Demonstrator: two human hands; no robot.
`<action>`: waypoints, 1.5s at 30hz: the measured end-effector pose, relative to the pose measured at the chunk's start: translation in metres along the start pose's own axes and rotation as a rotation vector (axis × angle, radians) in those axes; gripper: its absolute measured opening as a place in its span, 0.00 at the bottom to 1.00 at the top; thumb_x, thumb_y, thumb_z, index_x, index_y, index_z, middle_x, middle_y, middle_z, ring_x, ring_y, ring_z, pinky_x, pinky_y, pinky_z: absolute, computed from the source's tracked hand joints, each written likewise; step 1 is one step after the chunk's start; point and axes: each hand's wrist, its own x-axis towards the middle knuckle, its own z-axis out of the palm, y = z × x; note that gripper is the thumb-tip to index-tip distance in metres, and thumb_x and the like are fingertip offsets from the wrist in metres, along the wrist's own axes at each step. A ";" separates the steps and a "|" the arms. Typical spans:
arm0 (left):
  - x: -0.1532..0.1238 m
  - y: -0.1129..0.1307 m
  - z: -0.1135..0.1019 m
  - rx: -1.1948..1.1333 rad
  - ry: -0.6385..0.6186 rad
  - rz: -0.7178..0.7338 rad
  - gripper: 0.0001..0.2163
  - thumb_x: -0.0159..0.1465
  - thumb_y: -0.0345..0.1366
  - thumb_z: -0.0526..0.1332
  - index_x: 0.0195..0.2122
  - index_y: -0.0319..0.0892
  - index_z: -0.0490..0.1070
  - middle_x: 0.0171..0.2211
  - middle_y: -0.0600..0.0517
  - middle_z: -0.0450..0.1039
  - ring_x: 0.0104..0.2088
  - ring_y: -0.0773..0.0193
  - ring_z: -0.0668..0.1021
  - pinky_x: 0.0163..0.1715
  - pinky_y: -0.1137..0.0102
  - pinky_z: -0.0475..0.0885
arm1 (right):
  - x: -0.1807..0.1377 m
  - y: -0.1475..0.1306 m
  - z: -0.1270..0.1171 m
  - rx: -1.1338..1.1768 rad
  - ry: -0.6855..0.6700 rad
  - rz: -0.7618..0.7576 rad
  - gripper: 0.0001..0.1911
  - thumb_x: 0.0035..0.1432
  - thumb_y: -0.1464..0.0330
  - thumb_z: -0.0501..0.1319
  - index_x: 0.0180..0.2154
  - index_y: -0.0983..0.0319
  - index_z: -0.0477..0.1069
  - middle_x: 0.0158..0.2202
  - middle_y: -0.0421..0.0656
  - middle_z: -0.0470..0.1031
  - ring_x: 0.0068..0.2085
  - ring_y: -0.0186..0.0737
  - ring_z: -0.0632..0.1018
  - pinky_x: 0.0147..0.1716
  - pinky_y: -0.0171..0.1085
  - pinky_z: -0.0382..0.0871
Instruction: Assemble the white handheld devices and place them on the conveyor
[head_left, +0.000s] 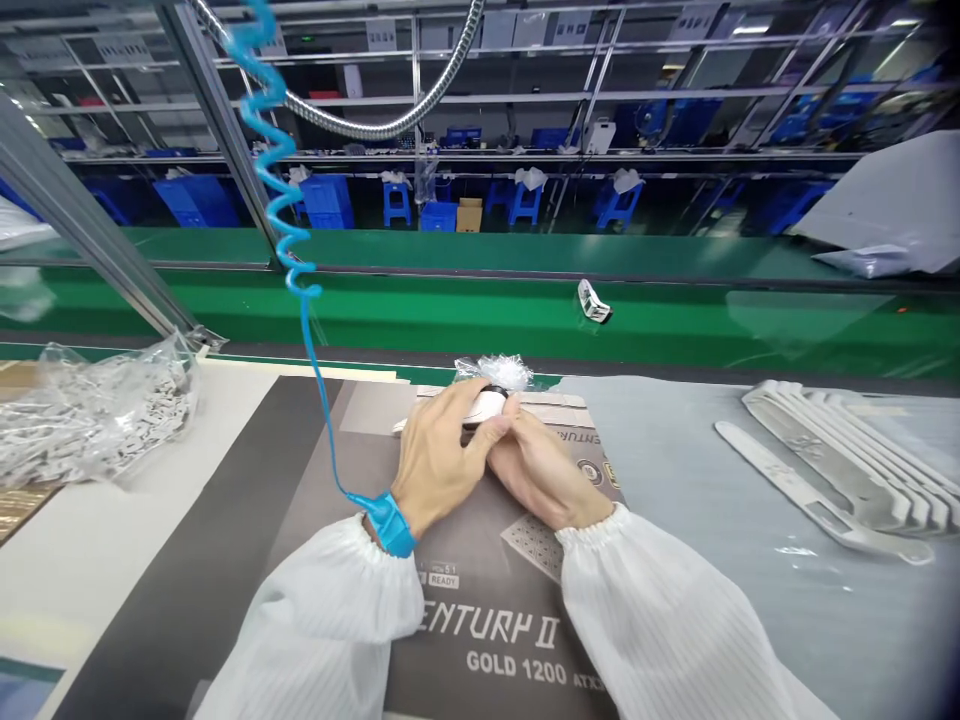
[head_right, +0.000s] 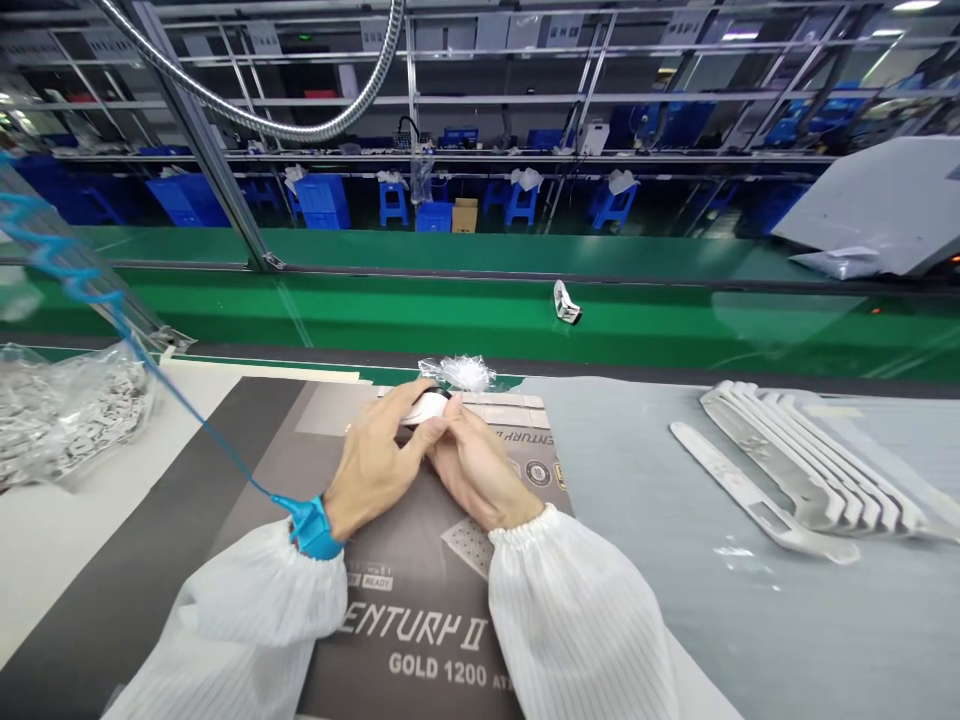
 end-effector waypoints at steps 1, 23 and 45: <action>-0.001 0.001 0.002 0.021 -0.006 0.045 0.19 0.70 0.47 0.56 0.58 0.44 0.67 0.56 0.45 0.74 0.56 0.54 0.76 0.55 0.57 0.71 | 0.000 0.003 0.000 -0.008 0.016 -0.008 0.05 0.65 0.67 0.61 0.41 0.60 0.74 0.43 0.44 0.79 0.53 0.40 0.76 0.60 0.43 0.69; 0.084 -0.075 -0.083 -0.108 -0.025 -0.619 0.13 0.67 0.39 0.60 0.49 0.36 0.68 0.31 0.47 0.76 0.25 0.67 0.75 0.28 0.69 0.70 | 0.012 -0.010 -0.025 -0.238 0.300 -0.020 0.14 0.56 0.61 0.71 0.42 0.60 0.78 0.49 0.46 0.80 0.35 0.35 0.81 0.33 0.31 0.80; 0.010 -0.042 0.001 0.227 0.072 -0.385 0.13 0.64 0.28 0.57 0.49 0.41 0.69 0.53 0.42 0.70 0.56 0.51 0.71 0.57 0.56 0.66 | 0.013 -0.010 -0.028 -0.288 0.340 0.027 0.13 0.51 0.65 0.73 0.41 0.57 0.79 0.55 0.45 0.78 0.37 0.36 0.81 0.38 0.29 0.81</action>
